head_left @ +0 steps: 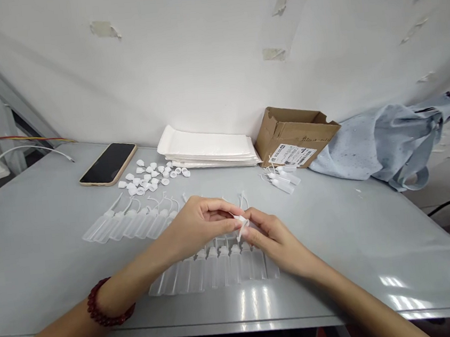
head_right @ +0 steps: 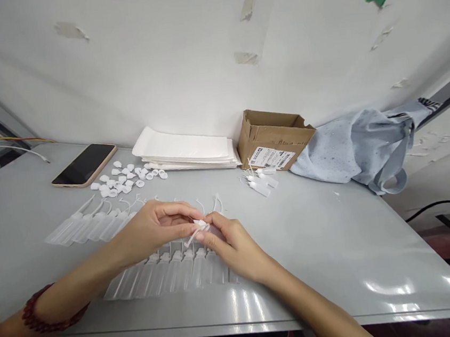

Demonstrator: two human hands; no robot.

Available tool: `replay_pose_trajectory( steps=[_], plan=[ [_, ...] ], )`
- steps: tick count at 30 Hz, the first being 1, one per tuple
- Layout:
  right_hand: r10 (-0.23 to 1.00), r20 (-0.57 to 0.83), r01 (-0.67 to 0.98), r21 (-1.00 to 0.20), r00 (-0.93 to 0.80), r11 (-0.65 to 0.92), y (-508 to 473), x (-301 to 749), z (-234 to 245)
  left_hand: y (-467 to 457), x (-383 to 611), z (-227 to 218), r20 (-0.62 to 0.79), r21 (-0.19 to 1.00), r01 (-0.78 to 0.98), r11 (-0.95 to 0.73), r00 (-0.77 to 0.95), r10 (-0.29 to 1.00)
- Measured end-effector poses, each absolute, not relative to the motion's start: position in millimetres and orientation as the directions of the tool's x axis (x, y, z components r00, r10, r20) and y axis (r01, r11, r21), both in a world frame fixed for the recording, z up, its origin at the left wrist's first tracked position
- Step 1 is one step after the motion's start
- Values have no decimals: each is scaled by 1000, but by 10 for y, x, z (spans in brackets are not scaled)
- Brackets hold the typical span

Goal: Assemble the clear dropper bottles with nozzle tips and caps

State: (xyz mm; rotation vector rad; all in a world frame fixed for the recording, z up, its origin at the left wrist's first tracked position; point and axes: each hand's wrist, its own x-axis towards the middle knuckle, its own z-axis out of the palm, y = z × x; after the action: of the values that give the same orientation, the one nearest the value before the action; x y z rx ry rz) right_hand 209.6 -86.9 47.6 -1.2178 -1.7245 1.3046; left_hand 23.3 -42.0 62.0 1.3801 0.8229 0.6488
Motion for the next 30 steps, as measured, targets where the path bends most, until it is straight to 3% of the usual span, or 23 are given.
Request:
replay_pose_trajectory(
  steps=[5,10,21,25,30],
  plan=[
    [933,78,453,-858,-352,242,-910,2057,425,-454,230,637,-111,994,86,73,617,779],
    [924,194,433,-839,-331,331,-926,2032,333,-536,273,627,-49,997,74,3,627,778],
    [967,194,351,-905,-164,241,-996,2014,287,-560,276,641,57,988,75,-132,625,779],
    [960,221,375,-886,-173,272,-1006,2002,323,-543,245,652,7,993,90,-81,625,781],
    [940,292,439,-831,-175,340,-974,2027,325,-523,239,662,-157,985,152,77,636,755]
  ],
)
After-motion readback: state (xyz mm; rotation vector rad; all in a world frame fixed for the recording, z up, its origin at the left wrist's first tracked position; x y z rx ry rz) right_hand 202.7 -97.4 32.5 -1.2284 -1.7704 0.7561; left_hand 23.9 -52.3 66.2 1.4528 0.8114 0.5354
